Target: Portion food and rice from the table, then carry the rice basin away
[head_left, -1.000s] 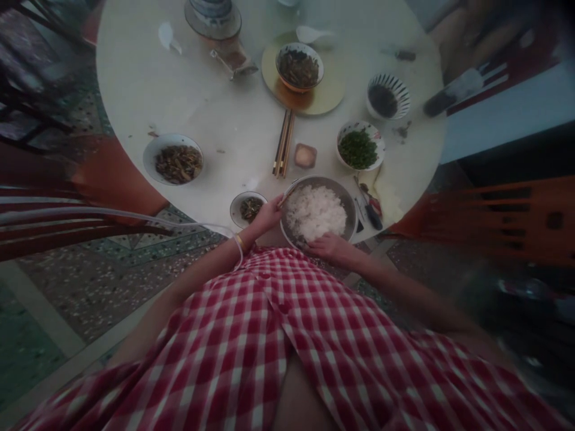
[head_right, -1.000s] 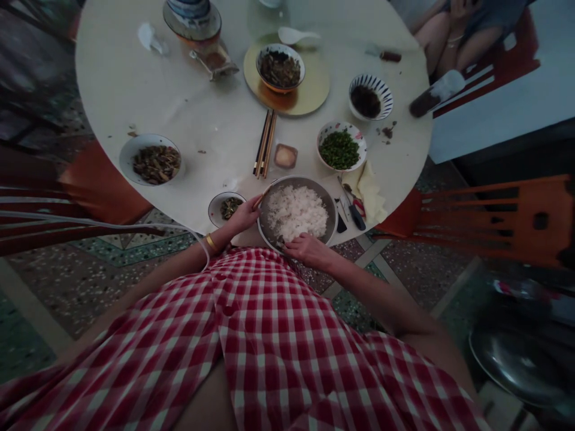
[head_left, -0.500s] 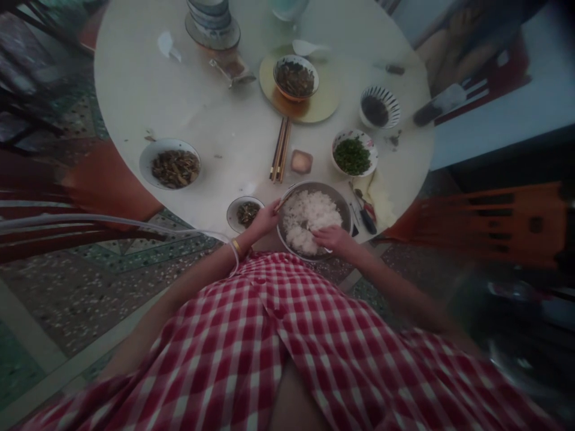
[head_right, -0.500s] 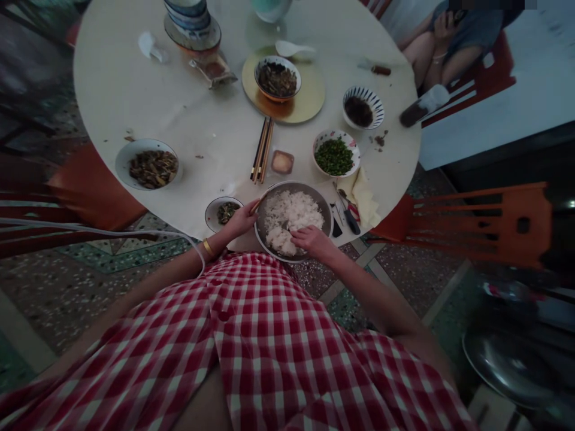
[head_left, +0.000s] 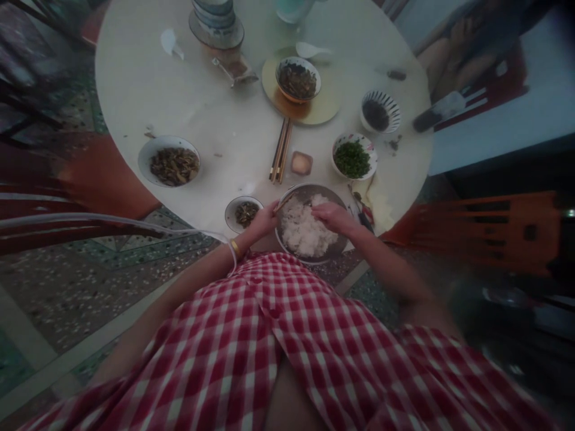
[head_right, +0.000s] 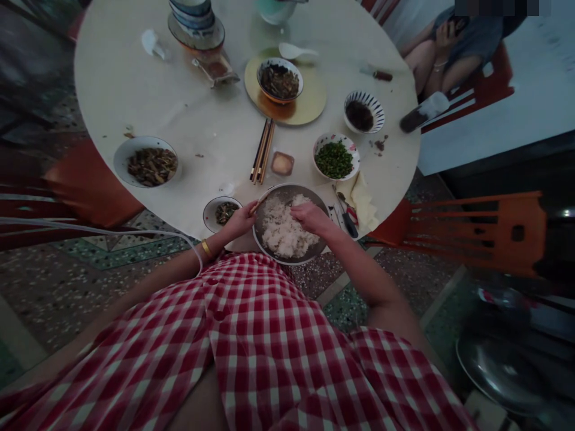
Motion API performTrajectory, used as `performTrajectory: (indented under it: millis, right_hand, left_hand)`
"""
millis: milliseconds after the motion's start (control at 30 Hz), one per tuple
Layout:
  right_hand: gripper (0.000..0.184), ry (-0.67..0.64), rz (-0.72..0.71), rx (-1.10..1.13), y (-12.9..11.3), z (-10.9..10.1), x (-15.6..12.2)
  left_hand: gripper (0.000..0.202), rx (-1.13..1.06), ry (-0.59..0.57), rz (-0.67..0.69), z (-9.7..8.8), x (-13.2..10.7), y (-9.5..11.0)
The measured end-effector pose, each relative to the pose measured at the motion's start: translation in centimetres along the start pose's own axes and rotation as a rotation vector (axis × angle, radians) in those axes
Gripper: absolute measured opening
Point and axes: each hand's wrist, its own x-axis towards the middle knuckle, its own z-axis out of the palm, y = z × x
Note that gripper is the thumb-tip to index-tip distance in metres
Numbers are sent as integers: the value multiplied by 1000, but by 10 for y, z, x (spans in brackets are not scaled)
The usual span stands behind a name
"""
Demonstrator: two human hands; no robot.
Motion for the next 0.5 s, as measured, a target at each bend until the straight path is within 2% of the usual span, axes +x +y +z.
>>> performTrajectory:
  millis: [133,300,433,500]
  right_hand:
    - [20,-62,-15,-9,-8,-8,-36]
    - [23,-103,-2,10,-36,-6,-75]
    - [39,-72,-3,3,-52,-3,-100]
    - [34,-8,-2,-13,-52,-4,-103]
  left_hand:
    - [58,63,-27,-40,0,-6,8]
    - [56,144,-53,-63,-3,-12,16]
    - [56,143,-58,-77,-4,-12,15]
    - [56,141,-65,-58,-4,-11,13]
